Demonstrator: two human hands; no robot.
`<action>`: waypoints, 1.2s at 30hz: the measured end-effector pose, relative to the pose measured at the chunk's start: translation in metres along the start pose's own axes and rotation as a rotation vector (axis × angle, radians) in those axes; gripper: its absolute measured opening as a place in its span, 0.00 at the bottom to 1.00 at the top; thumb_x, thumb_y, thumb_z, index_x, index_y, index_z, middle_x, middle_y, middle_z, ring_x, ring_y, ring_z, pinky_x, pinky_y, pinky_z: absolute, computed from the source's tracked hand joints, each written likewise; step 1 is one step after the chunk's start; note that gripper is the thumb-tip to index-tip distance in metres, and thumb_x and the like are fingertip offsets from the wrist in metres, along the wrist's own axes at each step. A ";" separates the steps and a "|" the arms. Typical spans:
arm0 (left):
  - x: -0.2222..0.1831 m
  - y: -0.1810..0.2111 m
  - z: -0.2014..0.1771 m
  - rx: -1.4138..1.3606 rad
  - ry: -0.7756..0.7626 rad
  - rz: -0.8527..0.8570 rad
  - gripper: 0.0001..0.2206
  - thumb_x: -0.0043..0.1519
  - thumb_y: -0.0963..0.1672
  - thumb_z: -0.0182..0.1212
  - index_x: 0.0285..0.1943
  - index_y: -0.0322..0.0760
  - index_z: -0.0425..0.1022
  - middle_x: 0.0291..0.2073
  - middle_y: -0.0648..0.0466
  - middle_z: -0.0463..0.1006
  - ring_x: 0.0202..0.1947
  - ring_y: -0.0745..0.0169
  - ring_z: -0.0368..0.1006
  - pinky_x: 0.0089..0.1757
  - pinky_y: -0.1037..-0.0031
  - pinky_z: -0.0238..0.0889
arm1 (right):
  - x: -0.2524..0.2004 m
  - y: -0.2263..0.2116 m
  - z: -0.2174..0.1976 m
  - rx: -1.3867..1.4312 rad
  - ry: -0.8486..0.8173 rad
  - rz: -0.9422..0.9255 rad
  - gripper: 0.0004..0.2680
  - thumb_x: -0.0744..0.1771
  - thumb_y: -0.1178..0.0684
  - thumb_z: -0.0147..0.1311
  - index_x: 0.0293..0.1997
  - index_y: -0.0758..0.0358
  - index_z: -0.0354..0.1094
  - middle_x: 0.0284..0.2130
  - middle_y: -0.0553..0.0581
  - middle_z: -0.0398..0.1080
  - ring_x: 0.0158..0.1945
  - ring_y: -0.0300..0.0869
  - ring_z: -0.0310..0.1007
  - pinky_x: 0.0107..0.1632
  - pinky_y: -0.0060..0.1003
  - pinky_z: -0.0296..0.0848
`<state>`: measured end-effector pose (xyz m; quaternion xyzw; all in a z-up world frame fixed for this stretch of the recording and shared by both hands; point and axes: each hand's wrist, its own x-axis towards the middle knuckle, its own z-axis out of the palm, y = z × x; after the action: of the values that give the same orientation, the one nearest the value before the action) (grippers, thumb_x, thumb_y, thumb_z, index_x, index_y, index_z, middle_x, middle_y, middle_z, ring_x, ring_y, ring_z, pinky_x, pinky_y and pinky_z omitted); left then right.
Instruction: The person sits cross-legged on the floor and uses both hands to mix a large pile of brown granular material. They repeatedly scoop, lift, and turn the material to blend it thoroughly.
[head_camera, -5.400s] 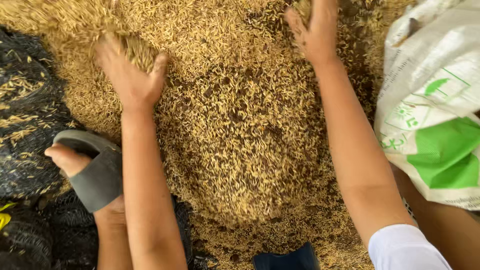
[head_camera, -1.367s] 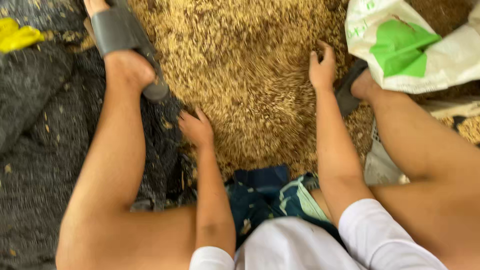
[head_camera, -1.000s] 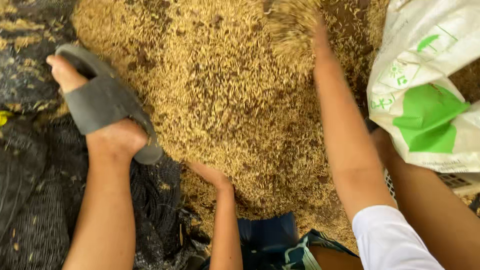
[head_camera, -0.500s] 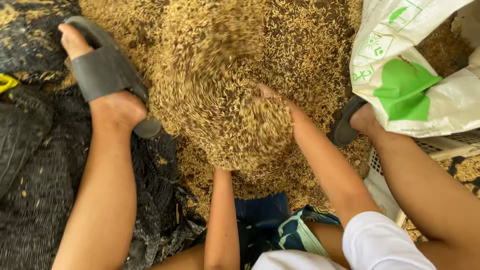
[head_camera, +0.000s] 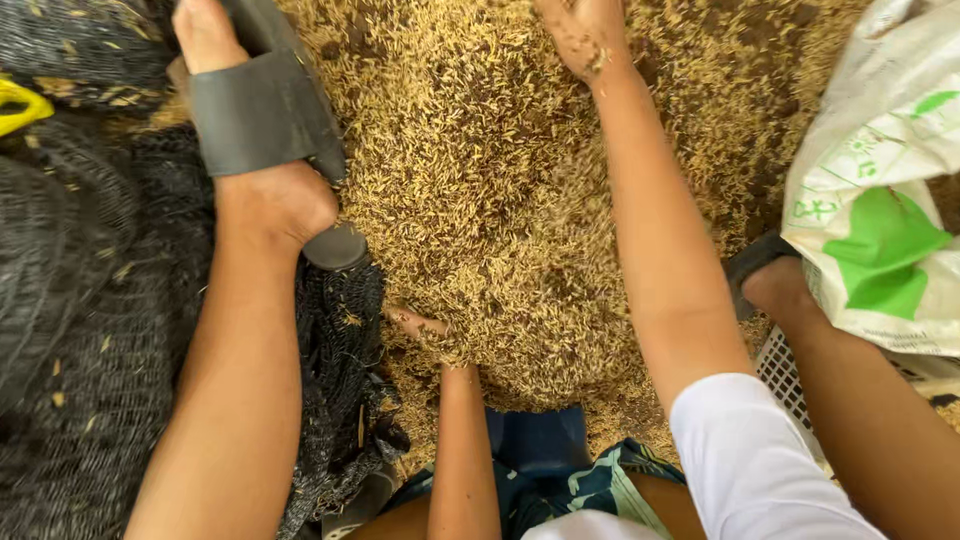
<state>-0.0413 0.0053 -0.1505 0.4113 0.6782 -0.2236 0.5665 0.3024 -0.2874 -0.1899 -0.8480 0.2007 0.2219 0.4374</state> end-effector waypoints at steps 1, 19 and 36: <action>0.007 0.007 -0.003 0.010 0.009 0.007 0.41 0.61 0.65 0.35 0.79 0.46 0.45 0.76 0.45 0.48 0.75 0.43 0.46 0.65 0.46 0.45 | 0.005 -0.003 0.009 -0.004 -0.141 0.023 0.26 0.70 0.30 0.46 0.64 0.65 0.66 0.58 0.70 0.73 0.64 0.55 0.74 0.67 0.50 0.74; -0.008 0.026 0.009 0.251 -0.117 0.085 0.41 0.61 0.65 0.38 0.78 0.44 0.49 0.75 0.44 0.50 0.74 0.43 0.48 0.65 0.46 0.46 | -0.231 0.047 -0.063 0.716 -0.389 -0.168 0.10 0.69 0.56 0.51 0.55 0.62 0.76 0.69 0.66 0.68 0.75 0.52 0.65 0.76 0.44 0.60; -0.078 0.313 0.064 0.883 -0.060 0.923 0.40 0.61 0.65 0.42 0.76 0.42 0.53 0.74 0.44 0.53 0.73 0.43 0.49 0.64 0.46 0.46 | -0.275 0.049 -0.022 0.090 -0.592 0.290 0.31 0.63 0.28 0.55 0.64 0.65 0.58 0.54 0.73 0.73 0.52 0.61 0.79 0.56 0.58 0.79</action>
<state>0.2521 0.1080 -0.0415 0.8492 0.2594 -0.2264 0.4004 0.0554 -0.2919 -0.0586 -0.6892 0.1930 0.5094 0.4778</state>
